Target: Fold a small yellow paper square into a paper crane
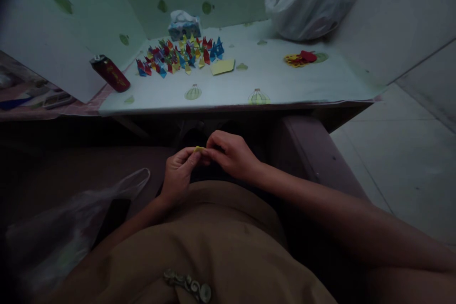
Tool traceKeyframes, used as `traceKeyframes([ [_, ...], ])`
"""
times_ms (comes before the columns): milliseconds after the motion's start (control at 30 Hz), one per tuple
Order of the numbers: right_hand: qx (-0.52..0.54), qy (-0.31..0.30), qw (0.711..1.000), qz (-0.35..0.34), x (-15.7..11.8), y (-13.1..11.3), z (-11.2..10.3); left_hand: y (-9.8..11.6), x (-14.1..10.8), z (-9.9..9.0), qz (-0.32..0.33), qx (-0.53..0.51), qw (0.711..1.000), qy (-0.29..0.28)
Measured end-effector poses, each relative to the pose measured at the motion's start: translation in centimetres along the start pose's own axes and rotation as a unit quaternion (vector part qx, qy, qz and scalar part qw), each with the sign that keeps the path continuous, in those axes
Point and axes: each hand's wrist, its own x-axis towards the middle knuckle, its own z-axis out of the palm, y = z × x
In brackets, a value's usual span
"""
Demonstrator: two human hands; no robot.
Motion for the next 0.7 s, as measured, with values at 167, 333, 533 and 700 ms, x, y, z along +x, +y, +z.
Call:
traceKeyframes([
  [167,-0.017,-0.015,1.0,-0.016,-0.05,0.06,-0.11,-0.23,0.02,0.02,-0.007,-0.012,1.0,-0.011],
  [333,-0.036,-0.015,0.999,-0.024,-0.11,-0.14,-0.11,-0.15,0.08,0.2,-0.006,-0.048,0.999,0.014],
  [533,-0.02,-0.043,0.999,-0.018,-0.13,-0.22,0.1,-0.18,0.06,-0.02,-0.014,-0.024,0.999,0.02],
  [700,-0.026,-0.063,0.997,-0.021,-0.06,-0.37,-0.1,-0.05,-0.02,-0.37,0.016,0.041,0.999,0.006],
])
